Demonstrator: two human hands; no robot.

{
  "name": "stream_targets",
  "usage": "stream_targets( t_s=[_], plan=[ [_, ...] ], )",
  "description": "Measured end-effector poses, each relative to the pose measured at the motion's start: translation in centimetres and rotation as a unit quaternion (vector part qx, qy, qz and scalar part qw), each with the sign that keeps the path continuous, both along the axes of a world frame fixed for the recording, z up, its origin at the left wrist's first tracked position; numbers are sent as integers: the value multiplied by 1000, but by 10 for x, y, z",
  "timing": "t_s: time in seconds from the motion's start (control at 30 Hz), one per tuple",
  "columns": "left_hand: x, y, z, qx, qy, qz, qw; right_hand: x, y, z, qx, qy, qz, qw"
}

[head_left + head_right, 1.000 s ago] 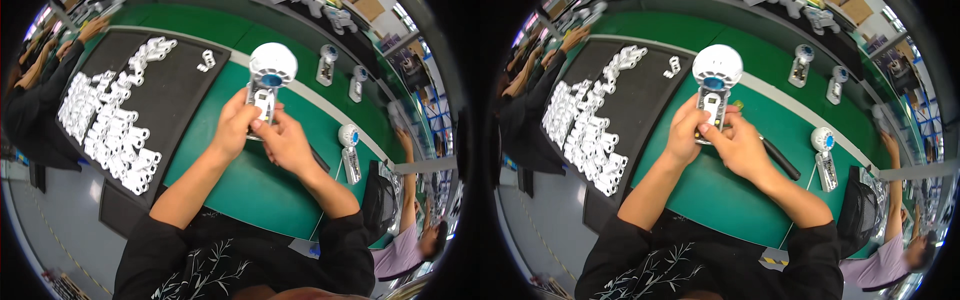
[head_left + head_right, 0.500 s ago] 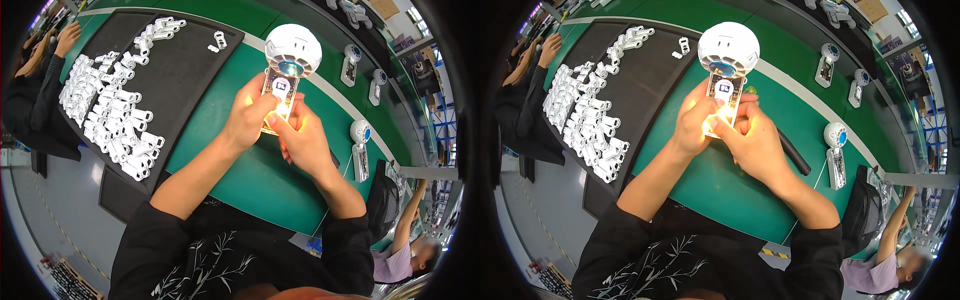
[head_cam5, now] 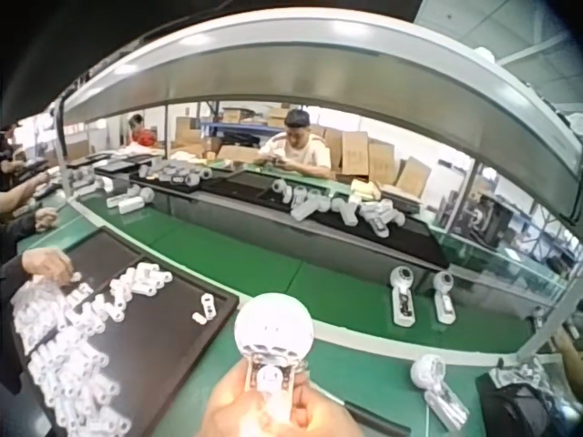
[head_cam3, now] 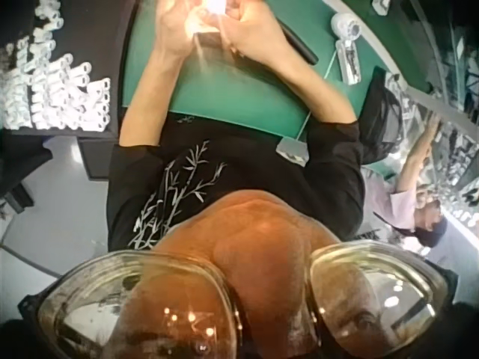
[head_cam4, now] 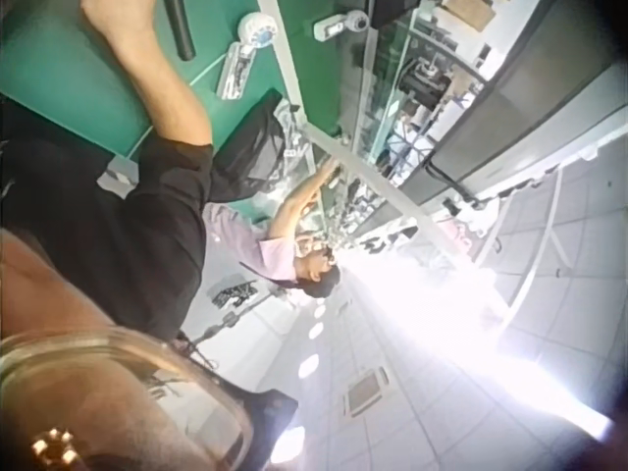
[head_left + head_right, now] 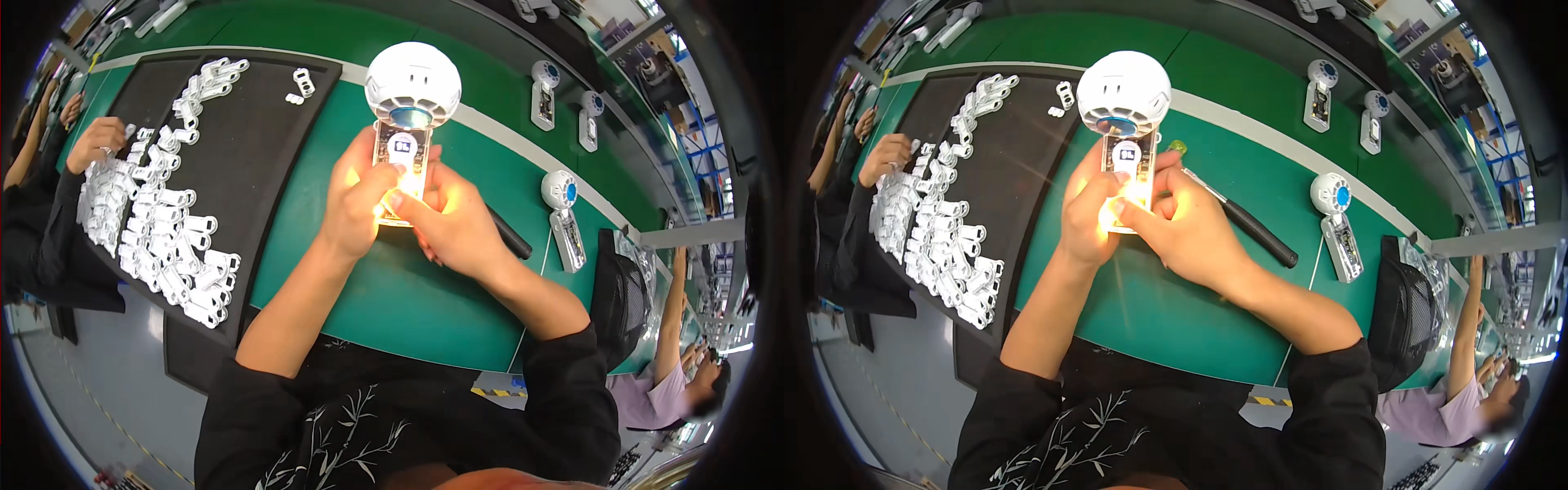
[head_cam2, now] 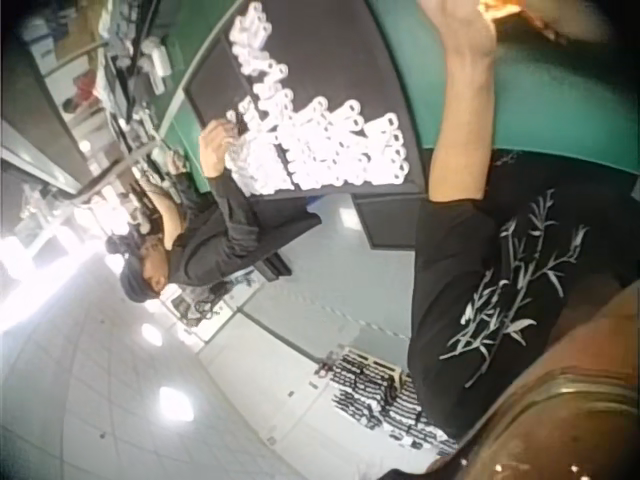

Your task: Assembling electronic device components at a manual workstation.

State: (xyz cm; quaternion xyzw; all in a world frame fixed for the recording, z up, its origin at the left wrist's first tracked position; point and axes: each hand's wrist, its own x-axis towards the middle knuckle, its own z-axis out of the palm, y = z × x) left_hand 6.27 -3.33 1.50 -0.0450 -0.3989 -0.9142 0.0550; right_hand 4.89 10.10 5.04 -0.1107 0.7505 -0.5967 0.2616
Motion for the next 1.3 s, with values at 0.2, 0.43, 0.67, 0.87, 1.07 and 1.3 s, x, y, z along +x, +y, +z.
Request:
stream_targets(
  t_s=[0.2, 0.43, 0.67, 0.87, 1.07, 1.3],
  plan=[
    [-3, -7, -2, -82, -15, -17, 996, -8, -2, -4, -22, -3, 0, 1000],
    [-3, 1, -1, -85, -108, 71, 988, -128, 19, -14, -10, -80, -158, 984],
    [-1, -6, -4, -125, -95, 63, 986, -247, 102, -23, 153, 5, -206, 967],
    [-4, -10, -13, -103, -71, 67, 990, -263, 185, -27, 628, 139, -190, 742],
    [-15, 24, 8, -92, -56, -26, 994, -259, 316, -34, 522, 99, -373, 760],
    [0, -16, 7, -171, -51, 46, 983, -196, 192, -2, 195, 104, -411, 885]
  ],
)
